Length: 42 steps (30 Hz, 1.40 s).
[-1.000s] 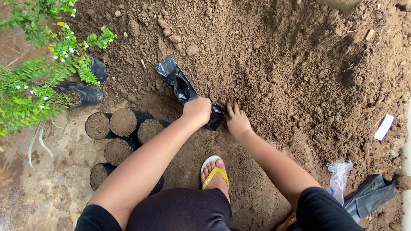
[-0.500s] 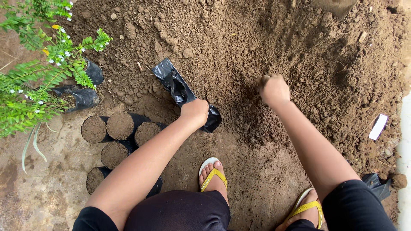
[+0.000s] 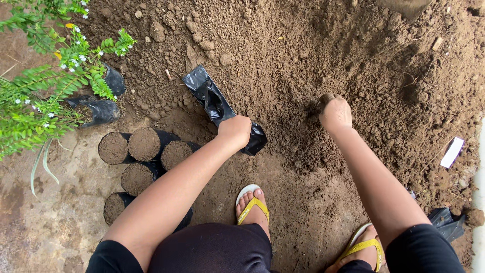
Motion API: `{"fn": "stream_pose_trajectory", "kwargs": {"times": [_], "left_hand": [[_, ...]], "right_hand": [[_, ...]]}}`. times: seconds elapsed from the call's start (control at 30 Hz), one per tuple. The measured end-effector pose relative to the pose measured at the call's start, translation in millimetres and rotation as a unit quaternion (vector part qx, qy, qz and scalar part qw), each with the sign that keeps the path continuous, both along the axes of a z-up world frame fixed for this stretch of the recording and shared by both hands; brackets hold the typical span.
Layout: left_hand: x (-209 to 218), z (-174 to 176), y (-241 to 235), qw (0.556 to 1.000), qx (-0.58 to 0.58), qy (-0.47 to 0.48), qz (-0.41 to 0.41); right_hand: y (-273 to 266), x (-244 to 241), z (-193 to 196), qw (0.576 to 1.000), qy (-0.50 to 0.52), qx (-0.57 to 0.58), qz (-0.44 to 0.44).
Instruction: The person kneels on the ground and scoops soil from a large pile into black plastic nursery bags. They use both hands to pack the soil into the bags and place the filled bags in a row next to other prepared bags.
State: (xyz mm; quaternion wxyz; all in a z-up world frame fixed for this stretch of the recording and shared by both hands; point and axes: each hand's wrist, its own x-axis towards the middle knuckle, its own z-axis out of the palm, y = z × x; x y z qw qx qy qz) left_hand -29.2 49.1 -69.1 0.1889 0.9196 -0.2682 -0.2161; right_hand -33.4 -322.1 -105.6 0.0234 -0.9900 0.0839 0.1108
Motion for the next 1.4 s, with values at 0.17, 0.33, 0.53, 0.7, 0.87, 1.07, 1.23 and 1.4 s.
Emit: {"fn": "stream_pose_trajectory", "kwargs": {"times": [0.17, 0.33, 0.53, 0.7, 0.87, 1.07, 1.23, 1.4], "left_hand": [[0.8, 5.3, -14.5, 0.998, 0.056, 0.014, -0.003], [12.8, -64.3, -24.2, 0.993, 0.099, -0.06, 0.03], [2.7, 8.5, -36.1, 0.997, 0.07, -0.008, 0.012], [7.1, 8.1, -45.0, 0.996, 0.083, 0.011, 0.013], [-3.5, 42.2, -56.1, 0.996, 0.066, 0.055, 0.002], [-16.4, 2.4, -69.7, 0.986, 0.073, 0.129, 0.069], [-32.6, 5.7, -90.3, 0.975, 0.051, 0.189, 0.108], [-17.9, -13.6, -109.5, 0.974, 0.029, 0.206, 0.093]], "right_hand": [[5.8, -18.0, 21.3, 0.997, -0.041, 0.062, -0.002], [19.5, -35.2, 46.7, 0.994, -0.054, 0.088, -0.041], [23.3, -37.7, 56.0, 0.996, -0.059, 0.06, -0.019], [33.4, -43.9, 75.8, 0.991, -0.066, 0.102, -0.062], [38.6, -35.3, 102.4, 0.977, -0.035, 0.195, -0.078], [71.6, -44.1, 72.2, 0.979, 0.126, 0.1, -0.121], [40.5, -58.2, -6.2, 0.988, 0.117, 0.056, -0.09], [-8.1, -50.7, -43.6, 0.946, -0.034, 0.264, -0.184]]}}
